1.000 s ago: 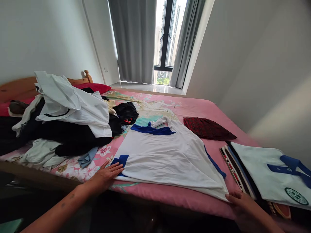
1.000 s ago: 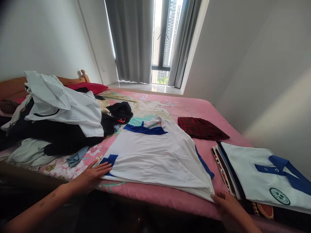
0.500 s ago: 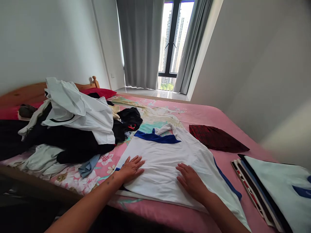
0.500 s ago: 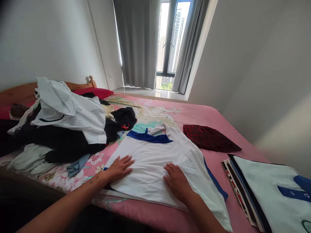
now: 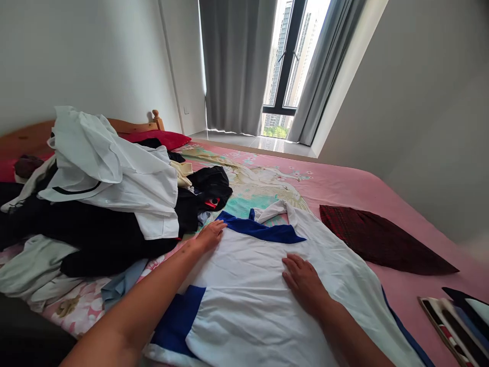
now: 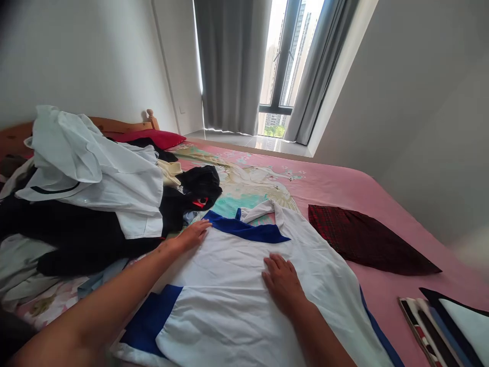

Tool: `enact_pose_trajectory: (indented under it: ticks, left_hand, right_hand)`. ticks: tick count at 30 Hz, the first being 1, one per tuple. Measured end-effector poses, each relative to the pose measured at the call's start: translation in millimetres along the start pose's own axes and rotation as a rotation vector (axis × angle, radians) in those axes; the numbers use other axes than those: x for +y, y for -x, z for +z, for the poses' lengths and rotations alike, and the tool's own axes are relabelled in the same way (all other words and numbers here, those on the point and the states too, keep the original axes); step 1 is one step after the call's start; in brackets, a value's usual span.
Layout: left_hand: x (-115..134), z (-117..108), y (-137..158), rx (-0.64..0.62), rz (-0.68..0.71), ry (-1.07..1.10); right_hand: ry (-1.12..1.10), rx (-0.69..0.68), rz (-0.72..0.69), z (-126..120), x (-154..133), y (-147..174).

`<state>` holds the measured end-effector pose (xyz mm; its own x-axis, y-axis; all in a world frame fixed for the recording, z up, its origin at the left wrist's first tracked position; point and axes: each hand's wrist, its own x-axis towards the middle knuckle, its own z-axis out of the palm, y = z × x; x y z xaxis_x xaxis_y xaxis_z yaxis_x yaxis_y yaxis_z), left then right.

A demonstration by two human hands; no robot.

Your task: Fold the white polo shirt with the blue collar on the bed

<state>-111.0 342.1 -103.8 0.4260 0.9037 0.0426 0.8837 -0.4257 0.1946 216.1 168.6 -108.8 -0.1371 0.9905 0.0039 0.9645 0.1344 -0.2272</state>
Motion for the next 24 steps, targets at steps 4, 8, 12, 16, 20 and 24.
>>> enact_pose_trajectory:
  ticks: [4,8,12,16,20,24]
  left_hand:
    - [-5,2,-60,0.013,-0.039,-0.014]
    - [-12,-2,-96,-0.029,-0.071,-0.037]
    - [-27,-10,-107,0.002,-0.153,-0.051]
    - [-37,-8,-103,0.061,-0.257,-0.010]
    - [-21,-7,-93,0.210,-0.295,0.038]
    - [30,-11,-61,0.312,-0.090,0.119]
  right_hand:
    - [0.040,0.087,0.003,26,9,-4]
    - [0.048,0.116,-0.025,31,13,-3]
    - [0.058,0.137,-0.027,31,16,-4]
    - [0.061,0.154,-0.036,34,17,-4]
    - [0.062,0.134,-0.025,33,16,-5]
    - [0.047,0.119,-0.006,27,14,-5]
